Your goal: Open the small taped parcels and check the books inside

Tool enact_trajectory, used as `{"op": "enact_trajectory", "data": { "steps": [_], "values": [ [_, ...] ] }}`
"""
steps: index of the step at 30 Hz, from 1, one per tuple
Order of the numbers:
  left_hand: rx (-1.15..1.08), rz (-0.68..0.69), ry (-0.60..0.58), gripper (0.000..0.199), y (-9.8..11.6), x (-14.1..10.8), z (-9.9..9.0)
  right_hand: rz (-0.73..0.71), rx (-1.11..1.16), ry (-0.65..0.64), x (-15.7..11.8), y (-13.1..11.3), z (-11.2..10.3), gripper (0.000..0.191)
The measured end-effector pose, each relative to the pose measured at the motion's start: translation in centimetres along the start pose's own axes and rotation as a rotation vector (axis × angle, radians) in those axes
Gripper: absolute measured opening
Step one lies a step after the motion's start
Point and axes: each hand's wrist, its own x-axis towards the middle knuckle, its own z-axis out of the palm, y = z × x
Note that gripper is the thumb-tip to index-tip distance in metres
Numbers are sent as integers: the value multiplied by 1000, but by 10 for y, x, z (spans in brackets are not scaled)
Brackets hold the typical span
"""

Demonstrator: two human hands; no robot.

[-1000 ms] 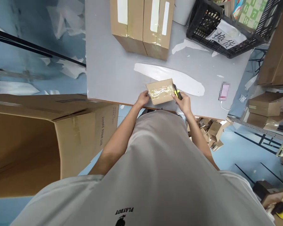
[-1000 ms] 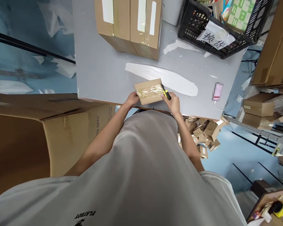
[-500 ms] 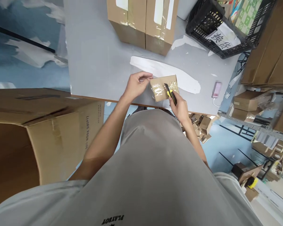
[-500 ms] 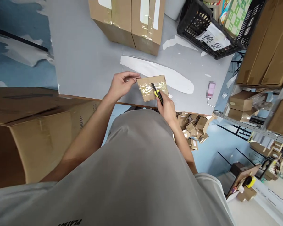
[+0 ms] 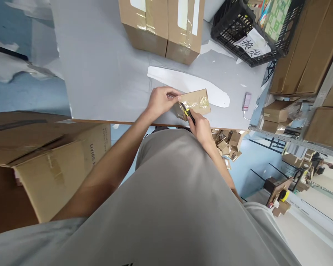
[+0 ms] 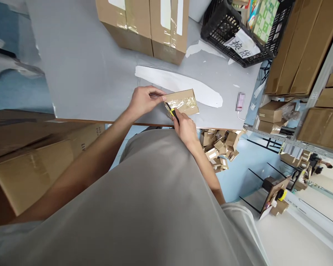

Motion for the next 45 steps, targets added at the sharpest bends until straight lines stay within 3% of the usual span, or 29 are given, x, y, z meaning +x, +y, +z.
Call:
{"op": "enact_trajectory", "data": {
  "steps": [10,19,24,32,45],
  "values": [
    [-28,-87,65,19,-5,-1,9,199,-195,-125,2,-49,-7,55],
    [22,-123,154,14,6,-9,15,283,-298,-175,8,-73,-11,44],
    [45,-103,147,16,8,-11,13,283,-277,-220,6,-69,-17,41],
    [-33,-175,156,19,4,-7,14,211,-177,-146,10,-55,-20,43],
    [14,-177,148,25,1,-6,10,211,-221,-199,22,-62,-24,40]
  ]
}}
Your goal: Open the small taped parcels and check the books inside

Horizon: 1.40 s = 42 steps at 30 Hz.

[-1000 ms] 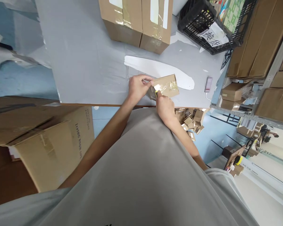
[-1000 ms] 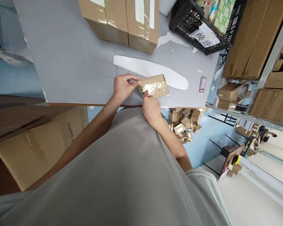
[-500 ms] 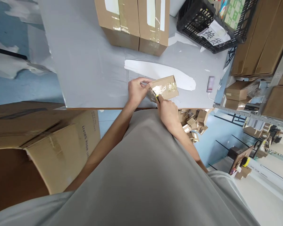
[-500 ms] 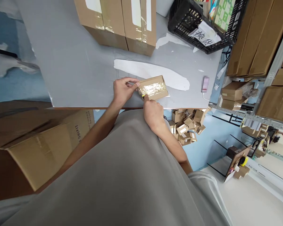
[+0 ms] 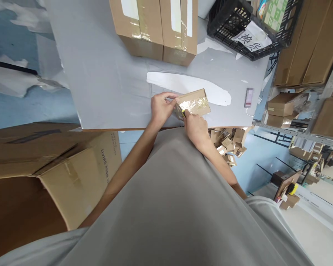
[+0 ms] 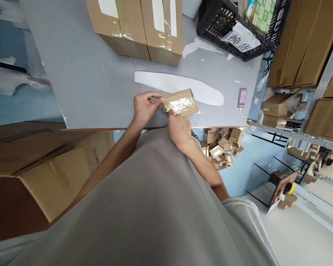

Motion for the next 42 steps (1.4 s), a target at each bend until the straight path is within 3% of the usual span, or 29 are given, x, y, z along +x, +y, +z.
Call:
{"op": "enact_trajectory", "data": {
  "steps": [12,18,30,34,38,42],
  "values": [
    [183,113,-22,23,2,-1,-1,54,-119,-57,-6,-20,-12,45],
    [199,139,26,19,-3,1,1,59,-140,-19,-5,-32,-13,43],
    [203,195,49,18,-8,-5,3,90,-115,-77,-13,-27,-10,44],
    [206,218,50,19,-12,-6,6,107,-98,-93,-19,-19,-6,45],
    [191,289,14,29,-18,-10,-1,33,-28,-80,-25,2,-3,37],
    [217,323,-30,39,-30,-21,-15,-1,170,82,-30,45,5,35]
  ]
}}
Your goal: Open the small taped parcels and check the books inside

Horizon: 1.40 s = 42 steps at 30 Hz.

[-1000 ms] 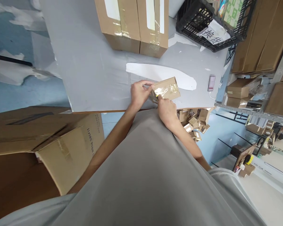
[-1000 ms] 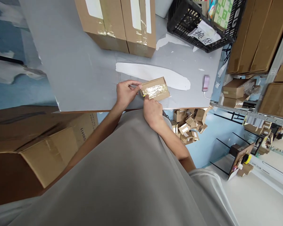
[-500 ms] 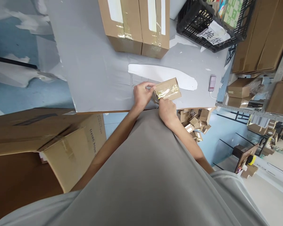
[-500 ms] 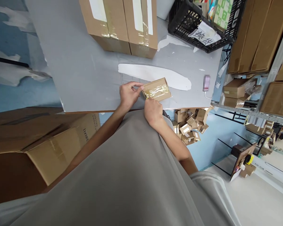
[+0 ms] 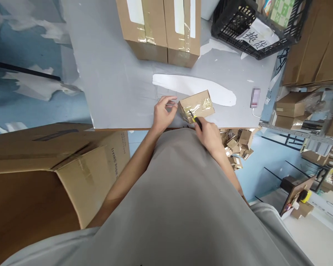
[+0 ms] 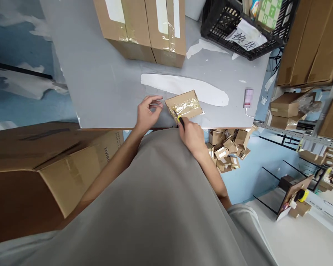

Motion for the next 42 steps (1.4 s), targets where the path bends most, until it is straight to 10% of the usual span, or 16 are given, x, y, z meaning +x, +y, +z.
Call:
{"op": "enact_trajectory", "data": {
  "steps": [4,9,22,30,42],
  "values": [
    [154,65,-90,79,-4,-12,1,39,175,288,19,57,14,40],
    [331,100,-80,74,6,-8,20,-3,240,450,69,99,36,30],
    [310,-81,236,40,34,-33,12,-161,403,392,110,118,45,32],
    [74,-233,-26,73,32,-56,52,-177,517,311,127,121,44,43],
    [306,-156,88,62,28,-64,51,-135,569,229,125,128,44,29]
  ]
}}
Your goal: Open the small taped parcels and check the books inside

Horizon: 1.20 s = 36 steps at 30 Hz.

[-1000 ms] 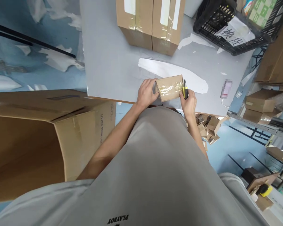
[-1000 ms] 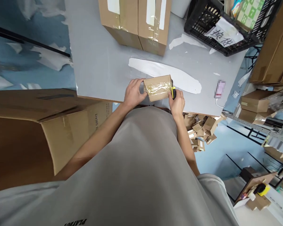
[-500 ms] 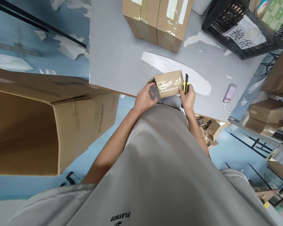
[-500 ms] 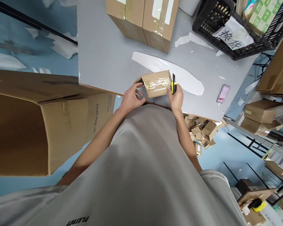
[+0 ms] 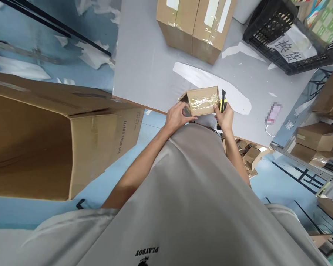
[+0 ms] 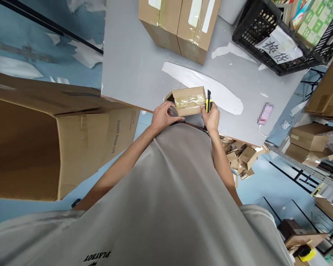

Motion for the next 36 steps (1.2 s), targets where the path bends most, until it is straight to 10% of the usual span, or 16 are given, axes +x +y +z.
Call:
{"op": "enact_trajectory", "data": {
  "steps": [13,22,29,36],
  "values": [
    [-100,-99,122,37,-7,-7,-17,118,93,30,-35,-5,6,29],
    [-51,10,209,50,32,-3,-43,130,121,143,-48,-3,-5,24],
    [-38,380,-95,38,74,68,3,199,156,164,-65,-3,-9,17],
    [32,455,-220,43,73,90,31,171,115,76,-81,-2,-11,20]
  ]
}}
